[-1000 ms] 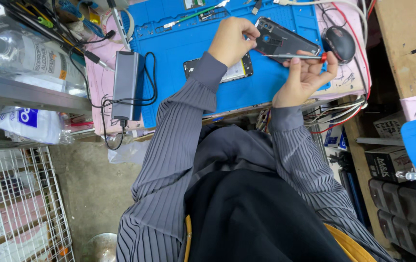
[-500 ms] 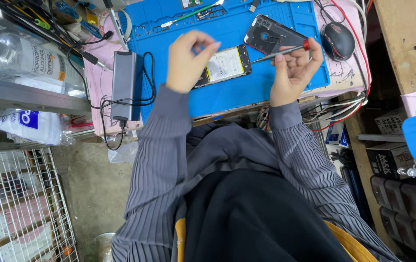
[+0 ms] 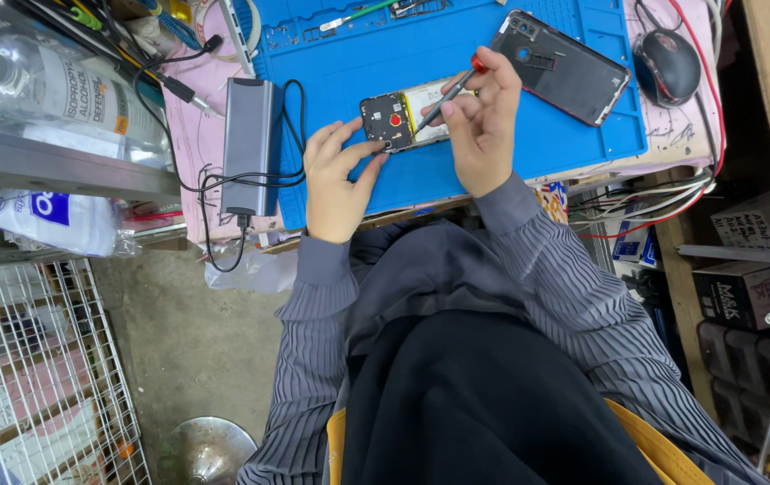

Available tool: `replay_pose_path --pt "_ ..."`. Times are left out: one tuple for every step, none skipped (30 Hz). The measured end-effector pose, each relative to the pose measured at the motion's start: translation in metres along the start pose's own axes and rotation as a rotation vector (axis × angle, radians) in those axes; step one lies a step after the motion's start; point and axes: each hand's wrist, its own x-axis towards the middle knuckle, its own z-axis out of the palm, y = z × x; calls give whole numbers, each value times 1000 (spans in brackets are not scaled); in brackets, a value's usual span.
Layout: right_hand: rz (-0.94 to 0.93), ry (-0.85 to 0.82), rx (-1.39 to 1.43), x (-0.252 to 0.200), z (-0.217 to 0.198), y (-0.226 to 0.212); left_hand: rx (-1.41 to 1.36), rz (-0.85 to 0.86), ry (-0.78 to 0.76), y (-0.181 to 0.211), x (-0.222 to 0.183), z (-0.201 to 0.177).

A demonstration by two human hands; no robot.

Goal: The person pries the back cover off a mobile phone and uses a screwdriver to remove screws from the internal frame.

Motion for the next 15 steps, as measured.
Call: replay_pose_path --pt "5 -12 -17 0 2 2 -2 -4 -2 0 -1 0" --pt "8 -26 -33 0 4 4 -2 -7 -3 0 -1 -1" --pt "2 -30 -38 0 5 5 -2 -10 -3 1 -1 -1" --pt "-5 -34 -42 0 4 6 4 -15 -3 2 -1 -1" --pt "-12 -39 -47 0 3 6 10 -20 -4 3 0 -1" --pt "-11 -43 -59 -1 3 7 14 -23 -6 3 -1 -1" --pt "-11 -48 -71 -1 3 8 16 -26 -4 3 -1 -2" --pt "-12 -50 -85 -1 3 8 15 -26 -2 4 -1 -2" --pt "-20 -54 -92 -1 3 8 15 -26 0 4 -1 -2" --pt "-28 -57 -97 -1 3 8 17 -26 0 4 -1 -2" --pt "-37 -60 -103 -1 4 8 20 -25 1 4 0 -2" --pt "-41 -70 -141 -2 4 6 23 -25 1 4 0 -2" --pt "-46 -79 -179 -2 5 4 23 -24 1 4 -1 -2" --pt "-51 -89 -217 -2 6 1 24 -23 1 5 -2 -2" --pt "-59 -103 -226 -1 8 -3 25 -22 1 5 -2 -2"
